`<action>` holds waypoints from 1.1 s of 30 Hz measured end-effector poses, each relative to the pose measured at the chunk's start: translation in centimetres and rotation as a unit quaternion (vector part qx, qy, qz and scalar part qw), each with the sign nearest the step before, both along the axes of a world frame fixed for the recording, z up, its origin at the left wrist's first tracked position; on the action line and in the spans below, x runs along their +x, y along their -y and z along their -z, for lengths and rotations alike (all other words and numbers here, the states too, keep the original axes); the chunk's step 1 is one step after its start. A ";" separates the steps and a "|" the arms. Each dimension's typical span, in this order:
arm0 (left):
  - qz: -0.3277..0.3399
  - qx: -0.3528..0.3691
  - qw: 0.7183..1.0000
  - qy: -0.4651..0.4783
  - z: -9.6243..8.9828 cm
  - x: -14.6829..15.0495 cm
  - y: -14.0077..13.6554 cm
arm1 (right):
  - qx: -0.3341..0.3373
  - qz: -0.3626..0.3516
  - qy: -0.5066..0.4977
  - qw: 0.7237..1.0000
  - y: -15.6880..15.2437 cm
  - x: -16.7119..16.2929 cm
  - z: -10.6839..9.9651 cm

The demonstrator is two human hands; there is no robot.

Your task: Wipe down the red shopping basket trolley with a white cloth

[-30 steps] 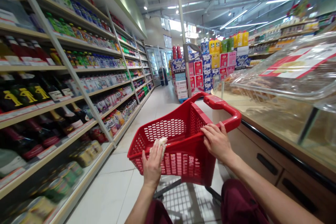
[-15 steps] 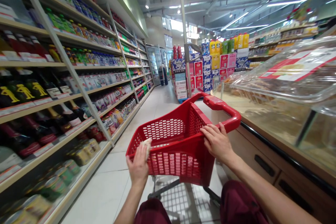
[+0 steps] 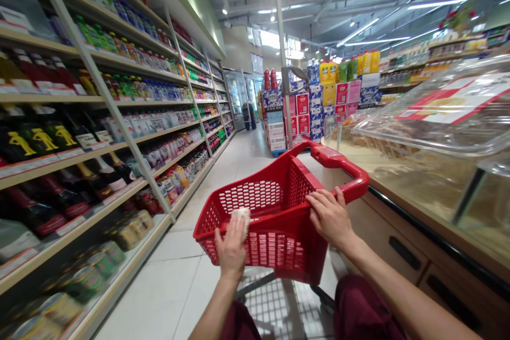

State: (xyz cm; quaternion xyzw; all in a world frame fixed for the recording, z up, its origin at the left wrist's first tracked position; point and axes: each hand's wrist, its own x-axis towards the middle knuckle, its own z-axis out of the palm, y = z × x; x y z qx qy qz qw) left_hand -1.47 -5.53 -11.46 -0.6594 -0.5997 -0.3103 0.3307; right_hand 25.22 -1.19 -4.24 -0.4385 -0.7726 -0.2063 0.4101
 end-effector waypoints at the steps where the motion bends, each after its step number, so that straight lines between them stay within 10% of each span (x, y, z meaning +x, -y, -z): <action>1: 0.046 -0.021 0.998 -0.022 -0.1 0.9 -0.1 | 0.000 -0.001 -0.004 1.000 0.0 0.0 0.0; 9: 0.004 -0.049 0.999 0.017 -1.2 2.5 -1.2 | -0.017 -0.004 0.005 1.000 0.2 0.2 -0.3; 15: 0.149 -0.132 0.979 -0.038 -3.4 6.1 -1.5 | -0.012 0.025 0.001 1.000 -0.3 1.2 -1.3; 19: 0.086 -0.135 0.987 0.024 -3.5 6.2 -2.2 | 0.005 0.058 -0.024 0.998 -0.7 2.4 -1.7; 27: 0.252 -0.080 0.964 -0.015 -7.3 16.6 -4.2 | 0.036 0.065 -0.053 0.996 -1.7 4.5 -1.8; 33: 0.144 -0.037 0.988 0.030 -5.3 13.0 -4.1 | 0.021 0.065 -0.080 0.994 -2.1 6.6 -2.5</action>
